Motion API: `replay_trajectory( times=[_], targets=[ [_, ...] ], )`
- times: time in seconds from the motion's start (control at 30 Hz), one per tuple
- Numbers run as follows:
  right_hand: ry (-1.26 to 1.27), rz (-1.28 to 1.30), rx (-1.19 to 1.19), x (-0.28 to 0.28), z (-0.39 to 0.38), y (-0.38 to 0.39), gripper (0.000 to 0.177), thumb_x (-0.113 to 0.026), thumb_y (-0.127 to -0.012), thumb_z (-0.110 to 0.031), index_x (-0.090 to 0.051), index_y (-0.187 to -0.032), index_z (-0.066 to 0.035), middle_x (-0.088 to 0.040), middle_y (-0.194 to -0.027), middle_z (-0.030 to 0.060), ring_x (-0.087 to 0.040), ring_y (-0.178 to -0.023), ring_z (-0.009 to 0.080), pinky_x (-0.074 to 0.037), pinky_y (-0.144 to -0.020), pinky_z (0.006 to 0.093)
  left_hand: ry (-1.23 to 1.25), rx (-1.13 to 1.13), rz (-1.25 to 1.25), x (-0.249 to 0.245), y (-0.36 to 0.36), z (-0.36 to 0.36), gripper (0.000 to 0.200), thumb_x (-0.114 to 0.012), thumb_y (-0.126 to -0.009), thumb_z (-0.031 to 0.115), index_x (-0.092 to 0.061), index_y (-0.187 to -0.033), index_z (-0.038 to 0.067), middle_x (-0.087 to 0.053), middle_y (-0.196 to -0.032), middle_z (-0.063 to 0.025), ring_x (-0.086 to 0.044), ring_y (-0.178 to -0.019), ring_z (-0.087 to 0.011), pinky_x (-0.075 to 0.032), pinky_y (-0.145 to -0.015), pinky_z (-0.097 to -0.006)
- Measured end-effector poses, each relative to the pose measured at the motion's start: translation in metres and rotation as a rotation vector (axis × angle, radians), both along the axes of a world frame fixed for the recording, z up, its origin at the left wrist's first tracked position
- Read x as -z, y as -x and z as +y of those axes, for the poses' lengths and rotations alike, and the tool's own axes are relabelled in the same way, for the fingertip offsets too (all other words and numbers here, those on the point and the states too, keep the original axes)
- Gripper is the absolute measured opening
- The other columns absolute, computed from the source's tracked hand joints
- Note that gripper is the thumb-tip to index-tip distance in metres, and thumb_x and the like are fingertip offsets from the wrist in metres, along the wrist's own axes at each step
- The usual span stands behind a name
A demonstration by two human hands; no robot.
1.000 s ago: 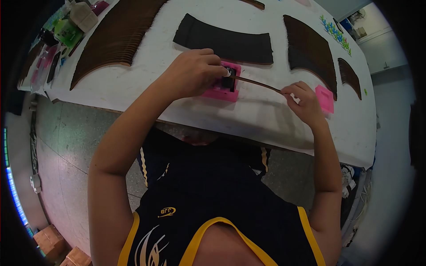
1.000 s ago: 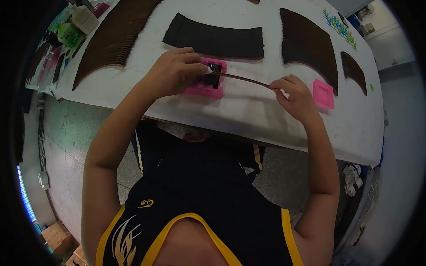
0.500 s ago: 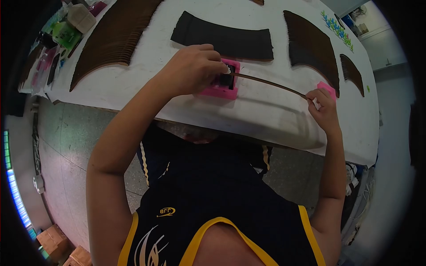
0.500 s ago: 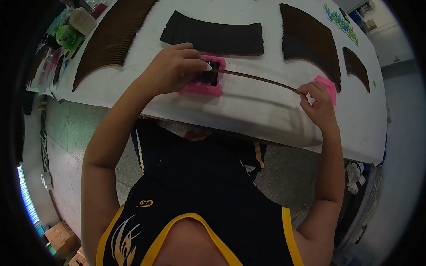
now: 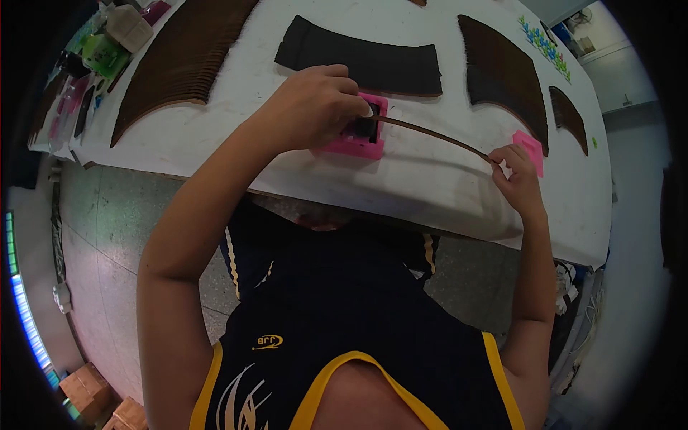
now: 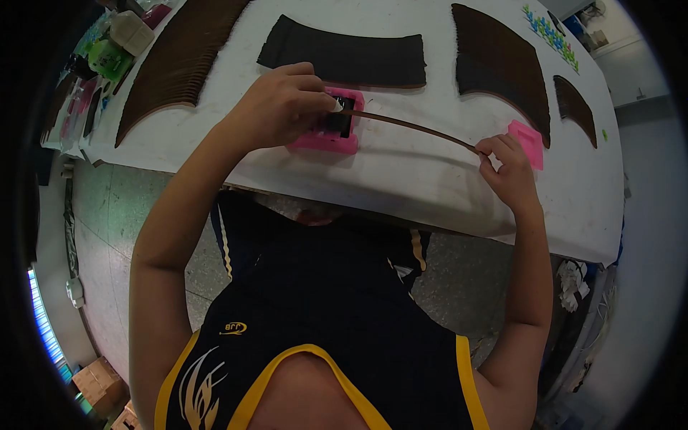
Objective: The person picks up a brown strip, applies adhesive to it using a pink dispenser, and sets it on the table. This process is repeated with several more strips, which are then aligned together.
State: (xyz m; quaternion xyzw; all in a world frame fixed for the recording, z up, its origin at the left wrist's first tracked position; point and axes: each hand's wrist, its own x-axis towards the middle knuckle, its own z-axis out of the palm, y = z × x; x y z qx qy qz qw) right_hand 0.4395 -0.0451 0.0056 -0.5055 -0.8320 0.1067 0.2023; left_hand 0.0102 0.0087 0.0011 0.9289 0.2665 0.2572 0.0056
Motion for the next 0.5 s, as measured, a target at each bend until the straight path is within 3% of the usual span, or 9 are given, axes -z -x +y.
replay_trajectory(
  times=[0.2,0.4,0.5],
  targets=[
    [-0.076,0.028,0.005,-0.009,0.002,-0.008,0.018,-0.066,-0.081,0.008,-0.069,-0.097,0.000,-0.068,-0.092,0.0110,-0.066,-0.088,0.0269,-0.053,-0.079,0.0358,0.010,0.017,-0.032,0.002,-0.006,0.003,0.027,-0.081,-0.073,0.002,-0.078,-0.099,0.010,-0.068,-0.084,-0.0027,-0.061,-0.087,-0.0242,-0.055,-0.074,-0.0370],
    [-0.364,-0.126,0.017,-0.088,0.022,-0.017,0.022,-0.066,-0.083,0.010,-0.070,-0.103,-0.001,-0.068,-0.097,0.0103,-0.065,-0.089,0.0231,-0.054,-0.080,0.0348,0.088,0.000,-0.199,0.009,-0.026,0.005,0.022,-0.079,-0.079,0.000,-0.074,-0.098,0.009,-0.068,-0.080,-0.0022,-0.060,-0.085,-0.0230,-0.055,-0.070,-0.0367],
    [-0.343,-0.013,0.014,-0.126,0.034,-0.007,0.024,-0.066,-0.087,0.010,-0.070,-0.107,-0.001,-0.068,-0.103,0.0086,-0.065,-0.093,0.0187,-0.054,-0.082,0.0319,0.161,-0.032,-0.225,0.007,-0.034,0.004,0.021,-0.077,-0.080,0.001,-0.070,-0.099,0.010,-0.067,-0.076,-0.0016,-0.061,-0.084,-0.0230,-0.055,-0.070,-0.0375]
  ],
)
